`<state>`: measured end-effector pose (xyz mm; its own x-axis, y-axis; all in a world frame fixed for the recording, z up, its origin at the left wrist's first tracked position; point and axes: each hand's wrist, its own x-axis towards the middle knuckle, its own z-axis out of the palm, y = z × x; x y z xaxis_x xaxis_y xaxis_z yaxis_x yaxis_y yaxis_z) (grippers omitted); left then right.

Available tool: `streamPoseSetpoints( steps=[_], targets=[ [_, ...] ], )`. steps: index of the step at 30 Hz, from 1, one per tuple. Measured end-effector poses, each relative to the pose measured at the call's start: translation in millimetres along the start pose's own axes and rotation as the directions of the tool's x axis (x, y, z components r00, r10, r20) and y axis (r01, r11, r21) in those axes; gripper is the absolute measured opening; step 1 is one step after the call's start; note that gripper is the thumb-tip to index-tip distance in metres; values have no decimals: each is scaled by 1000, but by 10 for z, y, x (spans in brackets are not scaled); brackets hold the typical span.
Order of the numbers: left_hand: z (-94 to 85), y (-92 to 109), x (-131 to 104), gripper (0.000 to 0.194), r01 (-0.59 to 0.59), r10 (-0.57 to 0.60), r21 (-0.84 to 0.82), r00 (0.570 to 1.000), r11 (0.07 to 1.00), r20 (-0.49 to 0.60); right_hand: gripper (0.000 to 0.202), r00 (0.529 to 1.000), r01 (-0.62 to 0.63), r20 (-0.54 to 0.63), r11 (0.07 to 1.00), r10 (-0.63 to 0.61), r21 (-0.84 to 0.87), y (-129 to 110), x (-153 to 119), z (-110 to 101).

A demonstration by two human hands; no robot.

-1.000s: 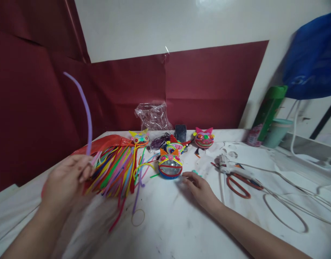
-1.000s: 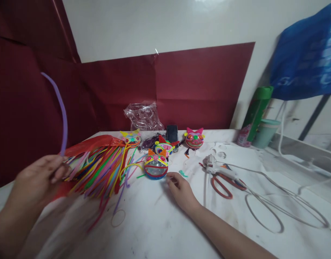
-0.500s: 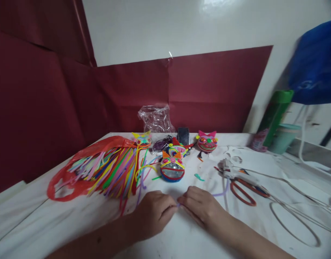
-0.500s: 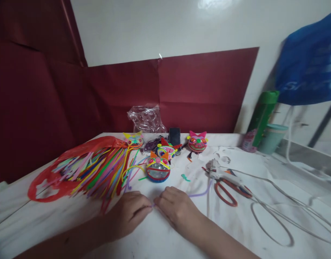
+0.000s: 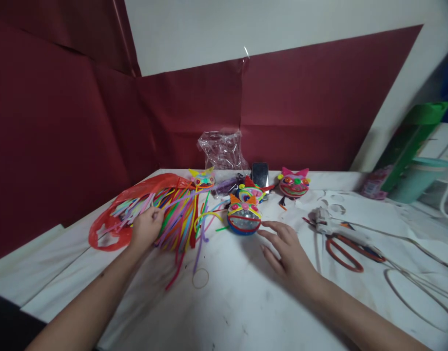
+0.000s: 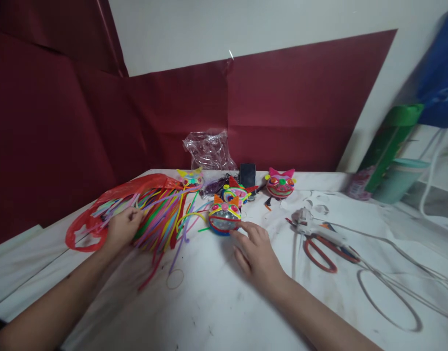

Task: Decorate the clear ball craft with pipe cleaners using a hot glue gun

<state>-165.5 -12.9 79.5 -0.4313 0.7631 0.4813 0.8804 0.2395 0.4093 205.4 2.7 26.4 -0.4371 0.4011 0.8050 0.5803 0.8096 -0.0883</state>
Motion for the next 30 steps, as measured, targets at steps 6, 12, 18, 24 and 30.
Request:
streamPoseSetpoints(
  steps=[6,12,18,24,30],
  targets=[
    [56,-233,51,26,-51,48,161,999,986,19,33,997,-73,-21,997,73,-32,44,-16,29],
    [278,281,-133,30,-581,634,-255,687,773,355,32,994,-101,44,994,100,32,63,-61,81],
    [582,606,-370,18,-547,705,-449,591,707,391,34,995,-93,51,995,90,48,71,-77,73],
    [516,506,-115,12,-240,459,-575,846,782,271,33,990,-134,52,986,129,96,68,-55,57],
    [295,293,154,25,128,58,-746,974,654,218,30,990,-123,88,976,109,180,15,-34,45]
  ],
)
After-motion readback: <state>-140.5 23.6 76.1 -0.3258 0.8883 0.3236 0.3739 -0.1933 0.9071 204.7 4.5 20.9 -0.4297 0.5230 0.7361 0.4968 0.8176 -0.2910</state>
